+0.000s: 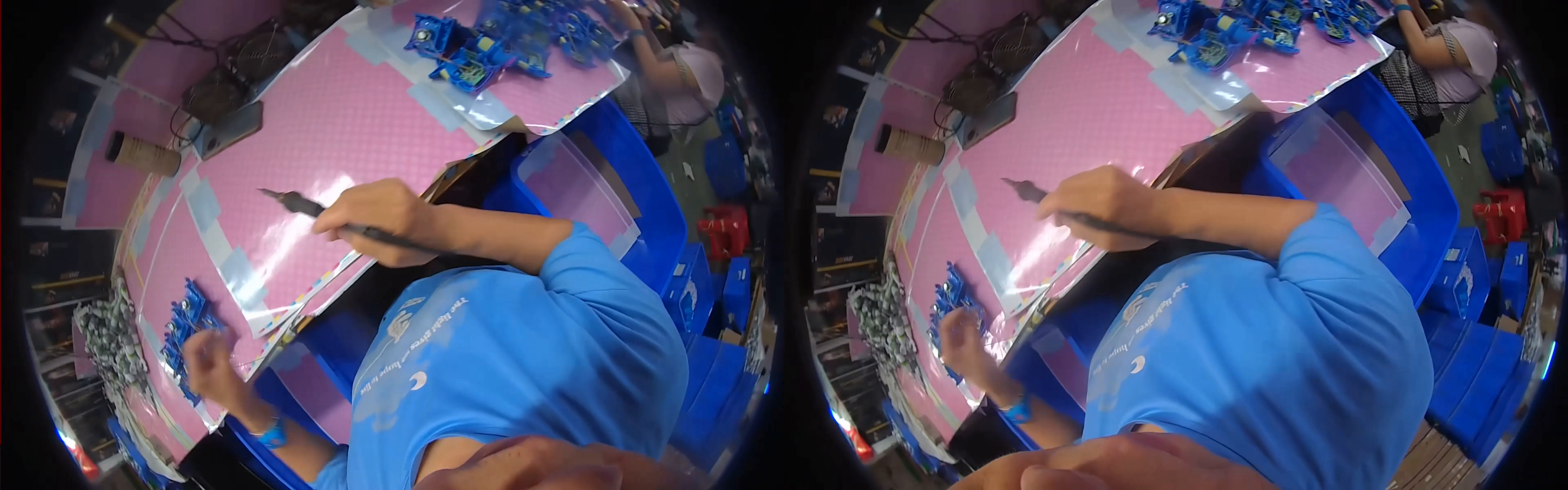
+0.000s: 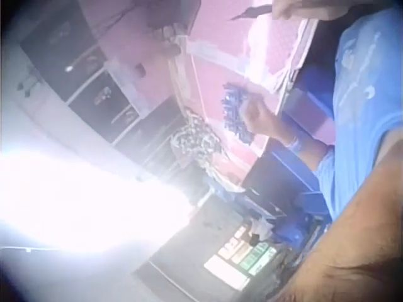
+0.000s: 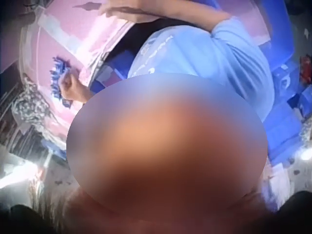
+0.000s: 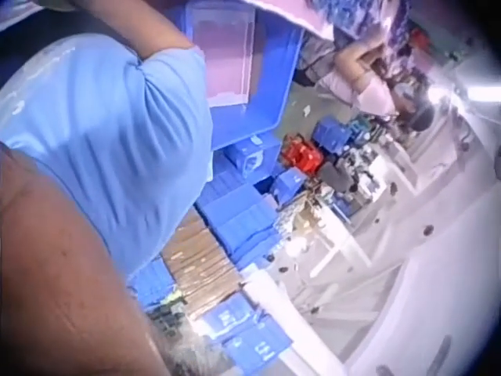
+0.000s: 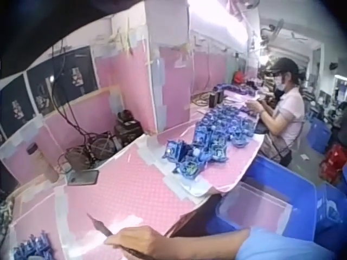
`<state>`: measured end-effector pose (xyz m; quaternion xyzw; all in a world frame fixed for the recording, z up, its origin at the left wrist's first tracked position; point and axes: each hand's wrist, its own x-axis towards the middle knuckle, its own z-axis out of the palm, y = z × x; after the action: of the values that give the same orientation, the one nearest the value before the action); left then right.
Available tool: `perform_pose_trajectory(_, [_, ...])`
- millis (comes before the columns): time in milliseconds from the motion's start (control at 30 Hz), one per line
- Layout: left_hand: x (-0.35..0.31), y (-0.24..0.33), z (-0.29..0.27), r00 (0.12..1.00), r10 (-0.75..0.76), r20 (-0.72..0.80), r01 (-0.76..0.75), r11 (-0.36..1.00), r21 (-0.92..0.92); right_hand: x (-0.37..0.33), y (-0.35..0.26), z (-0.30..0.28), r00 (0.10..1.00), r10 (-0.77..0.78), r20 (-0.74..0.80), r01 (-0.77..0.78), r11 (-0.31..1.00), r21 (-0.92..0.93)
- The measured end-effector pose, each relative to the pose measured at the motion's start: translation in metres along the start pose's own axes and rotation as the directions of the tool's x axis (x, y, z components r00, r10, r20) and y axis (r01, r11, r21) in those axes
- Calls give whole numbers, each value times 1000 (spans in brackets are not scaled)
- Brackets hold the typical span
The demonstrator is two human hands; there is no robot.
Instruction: Soldering or melting plastic components onto small blue electronic boards at a factory assembly station.
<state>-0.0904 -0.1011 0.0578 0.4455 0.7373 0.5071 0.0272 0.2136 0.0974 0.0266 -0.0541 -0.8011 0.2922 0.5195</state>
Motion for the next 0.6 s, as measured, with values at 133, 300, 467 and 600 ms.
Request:
perform_pose_trajectory(133, [-45,94,110,839,-369,400,520,759,-392,9,-8,14,989,-63,130,91,970,-224])
perform_pose_trajectory(300, [-31,100,156,765,-304,568,644,376,-666,7,3,16,988,-130,78,143,971,-193])
perform_pose_trajectory(467, [-24,113,180,696,-210,687,701,408,-585,37,57,-148,994,-50,99,101,765,-636])
perform_pose_trajectory(600, [-31,113,198,701,-207,683,666,532,-523,41,161,-354,956,229,-181,-261,394,-881])
